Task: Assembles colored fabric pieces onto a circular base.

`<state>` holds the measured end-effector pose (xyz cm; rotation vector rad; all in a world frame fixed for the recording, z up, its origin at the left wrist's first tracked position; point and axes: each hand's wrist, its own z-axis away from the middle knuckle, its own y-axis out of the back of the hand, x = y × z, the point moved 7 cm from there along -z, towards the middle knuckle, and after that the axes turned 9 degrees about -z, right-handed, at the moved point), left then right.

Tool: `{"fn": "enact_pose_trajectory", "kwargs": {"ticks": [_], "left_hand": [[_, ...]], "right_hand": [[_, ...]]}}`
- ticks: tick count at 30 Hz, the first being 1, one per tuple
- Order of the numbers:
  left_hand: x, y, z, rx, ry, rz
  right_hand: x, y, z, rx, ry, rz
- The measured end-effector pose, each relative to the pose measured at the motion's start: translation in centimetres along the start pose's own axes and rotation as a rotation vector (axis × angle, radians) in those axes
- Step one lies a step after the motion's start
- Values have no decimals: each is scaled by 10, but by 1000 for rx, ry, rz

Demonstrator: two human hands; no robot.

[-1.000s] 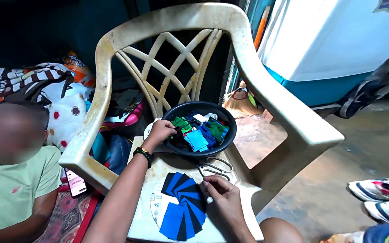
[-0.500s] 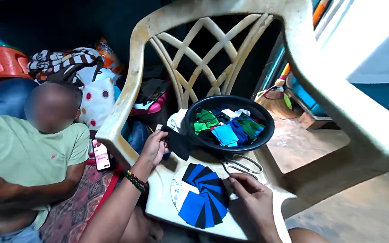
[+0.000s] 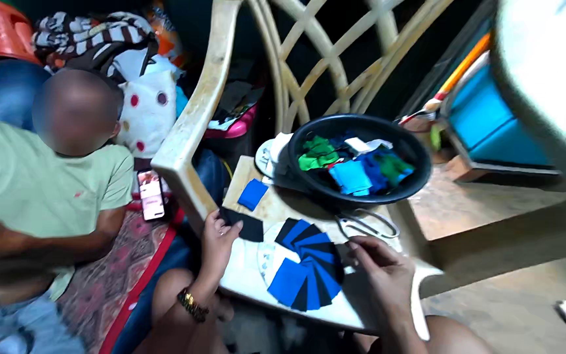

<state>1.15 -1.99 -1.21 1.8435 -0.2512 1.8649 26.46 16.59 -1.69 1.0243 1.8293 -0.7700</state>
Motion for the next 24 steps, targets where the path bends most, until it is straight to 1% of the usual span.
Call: {"fn": "enact_pose_trajectory", "kwargs": {"ticks": [2,5,7,10,11,12,14,16,17,18,20,21,22,24], "left_hand": [[3,-2,-4,43,-134,-84],[17,-2,-6,42,-232,-94],[30,-1,-8,-17,-256,-193],[30,-8,-17,-197,-220,-510],[27,-11,-19,-224,-239,-616],[27,-14,-18,-207,-306,-715],[39,-20,-10,-93,-540,-874],[65,-31,1,15,-808,-894],[81,-41,5,21,-910,-854],[98,-55,6,-20,-983,-790],[126,-90,-4,-192,-1049,-676],[135,-109,-15,-310,-1024,-652],[139,-130,-29,-439,-964,-665],[141,-167,-55,-663,-800,-806]], "right_hand": [[-1,1,-1,19,17,18],[-2,2,-1,46,21,29],[-1,2,-2,58,12,22],[0,1,-2,62,10,20],[0,1,-2,65,20,12],[1,0,-2,68,33,7],[2,1,-1,69,41,7],[2,1,-2,75,50,6],[2,1,-2,80,53,4],[2,1,-2,85,56,2],[1,2,-3,90,64,-5],[1,2,-3,93,70,-9],[1,3,-3,97,75,-14],[0,3,-2,110,81,-15]]}}
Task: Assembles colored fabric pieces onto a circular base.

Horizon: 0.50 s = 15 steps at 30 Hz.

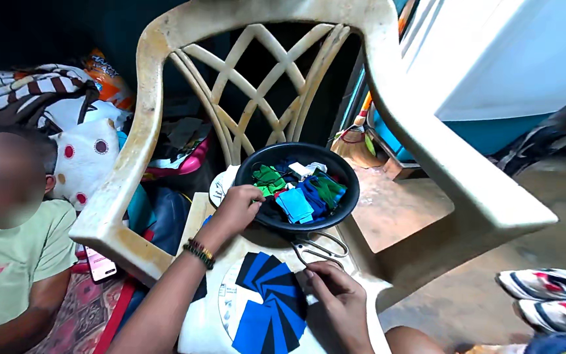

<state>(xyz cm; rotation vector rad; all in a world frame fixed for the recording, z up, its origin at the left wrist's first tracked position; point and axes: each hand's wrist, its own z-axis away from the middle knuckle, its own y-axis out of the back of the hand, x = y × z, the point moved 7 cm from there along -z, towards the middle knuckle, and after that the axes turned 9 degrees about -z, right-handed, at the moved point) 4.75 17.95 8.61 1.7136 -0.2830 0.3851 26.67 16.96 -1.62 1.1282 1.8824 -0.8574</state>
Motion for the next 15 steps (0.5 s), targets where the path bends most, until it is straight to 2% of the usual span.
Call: {"fn": "enact_pose_trajectory", "kwargs": {"ticks": [2,5,12,15], "left_hand": [[-3,-15,-30,-262,68,-80],[1,-34,-50,-488,110,-209],[-3,-46,-59,-587,26,-258],[-4,-41,-59,-533,-38,-244]], "right_hand": [[-1,2,0,18,5,1],[-1,4,-1,36,11,-20],[0,3,-2,30,-7,-34],[0,3,-1,33,-10,-36]]}}
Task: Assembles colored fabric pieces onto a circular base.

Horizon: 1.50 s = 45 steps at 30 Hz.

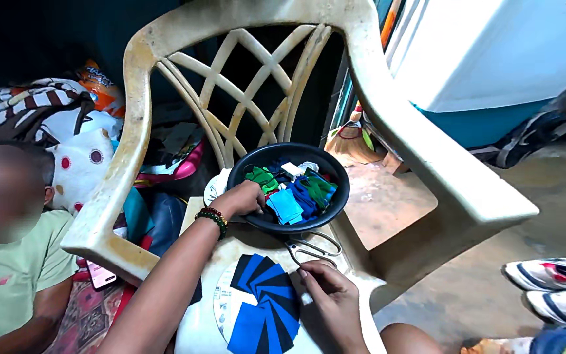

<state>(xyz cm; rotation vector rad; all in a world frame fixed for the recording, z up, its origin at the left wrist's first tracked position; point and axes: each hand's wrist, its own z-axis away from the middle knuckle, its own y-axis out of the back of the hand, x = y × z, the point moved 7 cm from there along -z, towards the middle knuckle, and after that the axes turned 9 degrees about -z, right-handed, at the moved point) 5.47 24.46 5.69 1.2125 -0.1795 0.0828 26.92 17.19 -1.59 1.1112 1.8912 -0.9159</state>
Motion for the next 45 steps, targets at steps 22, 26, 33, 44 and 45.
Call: {"fn": "enact_pose_trajectory", "kwargs": {"ticks": [22,26,33,44,45], "left_hand": [[9,-7,-4,11,11,-61],[11,1,5,7,62,-36],[-9,8,10,146,92,154],[-4,9,10,-7,145,184],[-4,9,9,-36,151,183]], "right_hand": [[-68,-48,-70,-311,394,545],[-12,-78,-130,-936,-194,891],[10,-50,-154,-905,-207,782],[16,-48,-154,-858,-207,749],[16,-48,-154,-857,-206,751]]}}
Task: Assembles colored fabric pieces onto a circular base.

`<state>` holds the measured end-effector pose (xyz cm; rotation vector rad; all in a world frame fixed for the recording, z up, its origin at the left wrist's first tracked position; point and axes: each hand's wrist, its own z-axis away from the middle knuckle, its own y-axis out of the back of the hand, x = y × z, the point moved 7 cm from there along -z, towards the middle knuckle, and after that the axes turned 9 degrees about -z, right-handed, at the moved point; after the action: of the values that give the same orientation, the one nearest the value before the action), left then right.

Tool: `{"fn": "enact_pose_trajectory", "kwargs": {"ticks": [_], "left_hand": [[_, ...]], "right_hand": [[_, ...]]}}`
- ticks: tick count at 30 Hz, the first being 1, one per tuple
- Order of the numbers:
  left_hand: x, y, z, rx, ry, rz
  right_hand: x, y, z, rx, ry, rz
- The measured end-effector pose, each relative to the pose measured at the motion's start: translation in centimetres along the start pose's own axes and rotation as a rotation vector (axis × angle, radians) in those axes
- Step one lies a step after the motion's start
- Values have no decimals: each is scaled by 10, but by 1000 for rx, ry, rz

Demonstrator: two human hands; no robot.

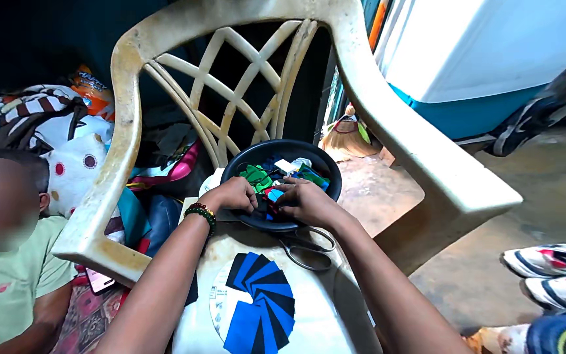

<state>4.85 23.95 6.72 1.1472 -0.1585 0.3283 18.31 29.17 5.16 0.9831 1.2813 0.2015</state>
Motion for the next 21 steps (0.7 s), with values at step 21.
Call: {"fn": "enact_pose_trajectory", "kwargs": {"ticks": [21], "left_hand": [[4,-2,-6,19,170,-1]], "right_hand": [[-3,0,2,3,16,-28]]}}
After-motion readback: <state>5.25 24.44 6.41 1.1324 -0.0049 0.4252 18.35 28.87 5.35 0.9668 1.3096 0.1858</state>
